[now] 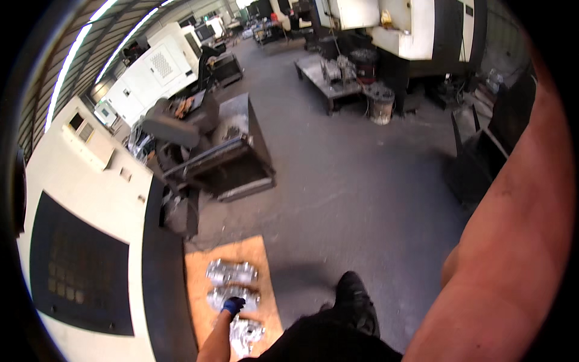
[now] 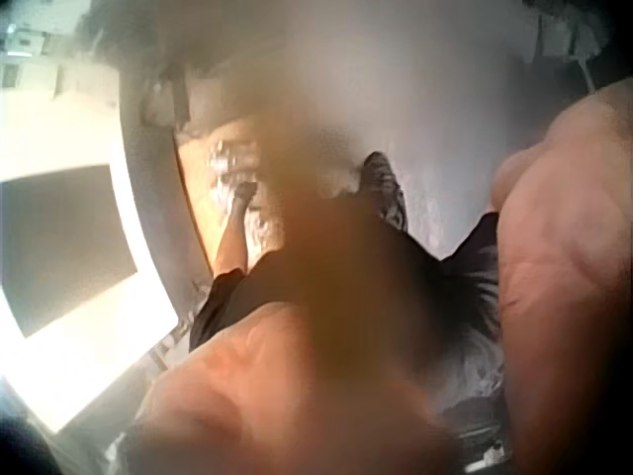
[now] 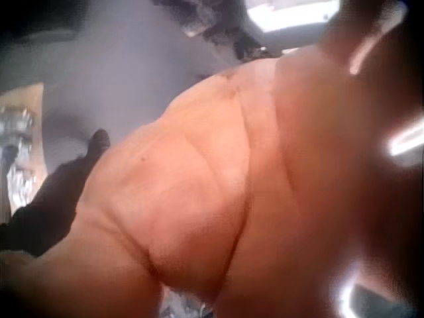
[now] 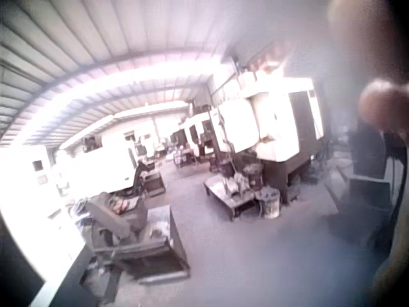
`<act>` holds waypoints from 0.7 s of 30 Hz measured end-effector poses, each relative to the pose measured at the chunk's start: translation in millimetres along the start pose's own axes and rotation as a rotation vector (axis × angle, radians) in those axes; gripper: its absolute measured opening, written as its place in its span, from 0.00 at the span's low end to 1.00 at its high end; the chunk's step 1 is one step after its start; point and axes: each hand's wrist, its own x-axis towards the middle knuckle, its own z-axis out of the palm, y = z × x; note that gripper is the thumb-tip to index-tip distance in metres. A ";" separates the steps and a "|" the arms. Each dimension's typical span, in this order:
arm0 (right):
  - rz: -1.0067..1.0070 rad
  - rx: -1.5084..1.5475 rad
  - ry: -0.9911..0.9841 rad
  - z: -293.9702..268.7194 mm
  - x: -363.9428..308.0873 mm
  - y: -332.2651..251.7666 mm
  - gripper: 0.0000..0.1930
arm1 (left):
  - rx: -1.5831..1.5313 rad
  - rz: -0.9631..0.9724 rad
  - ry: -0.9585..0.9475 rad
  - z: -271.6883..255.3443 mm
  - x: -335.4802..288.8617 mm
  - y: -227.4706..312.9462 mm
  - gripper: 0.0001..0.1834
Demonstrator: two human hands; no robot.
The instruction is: The person picks up several metal rods and cylinders from blue storage bins, measures them with a caliper, and places them back into specific slots or bins. The person then walks across the fabrication floor to a different metal workbench and picks up a long metal pipe.
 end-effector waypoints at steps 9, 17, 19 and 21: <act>0.007 -0.125 0.125 27.0 57.2 326.3 0.51 | 0.051 0.329 -0.139 -31.5 222.9 323.9 0.18; -0.145 -0.076 0.397 71.6 153.1 585.0 0.49 | -0.444 -0.245 -0.302 -62.8 383.4 470.6 0.19; -0.196 0.015 0.437 122.4 176.6 674.5 0.49 | -0.555 -0.322 -0.271 -64.1 414.2 472.0 0.19; -0.201 0.021 0.437 157.6 192.1 739.4 0.48 | -0.604 -0.357 -0.298 -61.5 467.1 501.6 0.19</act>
